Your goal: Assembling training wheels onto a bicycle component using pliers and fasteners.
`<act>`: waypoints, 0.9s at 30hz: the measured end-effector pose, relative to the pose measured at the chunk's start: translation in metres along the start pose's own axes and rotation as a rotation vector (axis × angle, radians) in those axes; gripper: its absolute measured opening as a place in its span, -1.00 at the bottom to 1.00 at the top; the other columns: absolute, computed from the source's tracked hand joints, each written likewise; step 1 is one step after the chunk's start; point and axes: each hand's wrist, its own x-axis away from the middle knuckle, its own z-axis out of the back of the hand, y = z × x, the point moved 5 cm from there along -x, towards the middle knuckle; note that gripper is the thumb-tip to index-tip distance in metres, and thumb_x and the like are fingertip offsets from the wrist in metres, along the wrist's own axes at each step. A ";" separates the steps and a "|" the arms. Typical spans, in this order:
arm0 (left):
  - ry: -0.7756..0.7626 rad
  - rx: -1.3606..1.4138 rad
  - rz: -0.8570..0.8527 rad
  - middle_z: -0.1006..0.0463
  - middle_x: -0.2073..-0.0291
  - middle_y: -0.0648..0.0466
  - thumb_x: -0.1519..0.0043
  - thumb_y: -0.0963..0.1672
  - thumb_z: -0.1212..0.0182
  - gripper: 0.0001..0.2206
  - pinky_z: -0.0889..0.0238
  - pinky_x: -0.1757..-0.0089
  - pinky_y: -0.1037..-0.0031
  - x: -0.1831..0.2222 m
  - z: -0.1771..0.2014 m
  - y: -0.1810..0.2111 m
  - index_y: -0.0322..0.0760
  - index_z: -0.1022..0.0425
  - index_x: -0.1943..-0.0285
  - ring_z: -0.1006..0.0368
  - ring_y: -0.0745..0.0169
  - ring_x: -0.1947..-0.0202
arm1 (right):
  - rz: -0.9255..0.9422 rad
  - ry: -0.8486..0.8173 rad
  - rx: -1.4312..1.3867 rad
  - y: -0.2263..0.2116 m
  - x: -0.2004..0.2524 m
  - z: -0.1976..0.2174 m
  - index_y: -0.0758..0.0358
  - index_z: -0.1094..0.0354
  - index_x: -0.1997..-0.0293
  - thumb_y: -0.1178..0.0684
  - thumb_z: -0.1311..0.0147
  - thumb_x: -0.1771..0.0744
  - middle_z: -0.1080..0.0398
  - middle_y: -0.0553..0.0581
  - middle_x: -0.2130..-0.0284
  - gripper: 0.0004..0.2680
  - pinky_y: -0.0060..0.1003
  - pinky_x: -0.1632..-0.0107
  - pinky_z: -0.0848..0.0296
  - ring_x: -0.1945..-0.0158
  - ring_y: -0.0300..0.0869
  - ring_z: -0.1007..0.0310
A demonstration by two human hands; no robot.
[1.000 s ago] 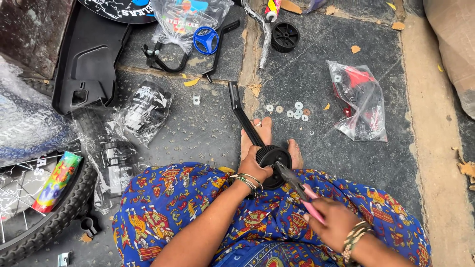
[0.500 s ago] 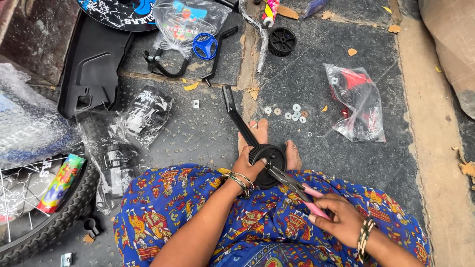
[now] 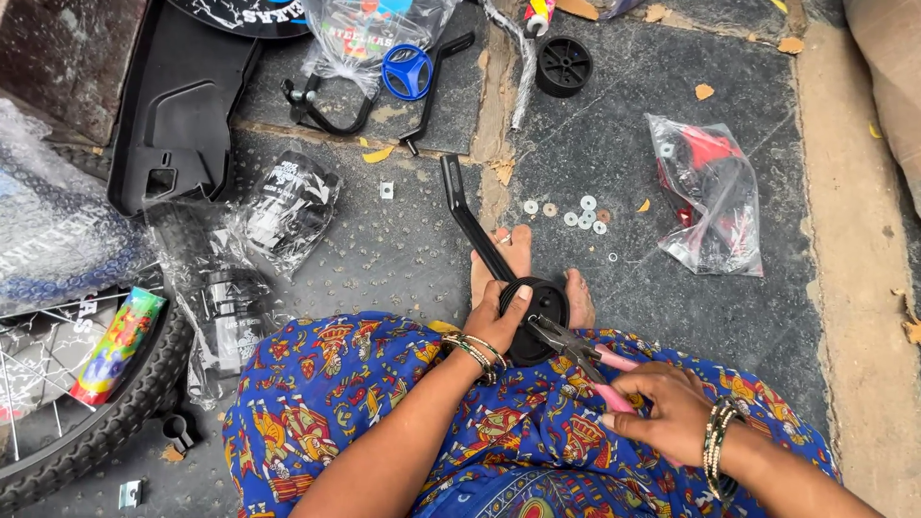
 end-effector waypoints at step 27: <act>0.069 -0.101 -0.040 -0.63 0.20 -0.28 -0.28 0.19 -0.02 -0.45 -0.39 0.07 0.15 0.003 -0.005 0.004 -0.27 -0.33 -0.16 -0.59 -0.26 0.12 | -0.083 -0.066 0.022 -0.057 0.016 -0.007 0.05 -0.54 0.31 -0.24 -0.28 -0.17 -0.53 0.13 0.30 -0.75 -0.11 -0.05 -0.43 0.04 -0.01 -0.48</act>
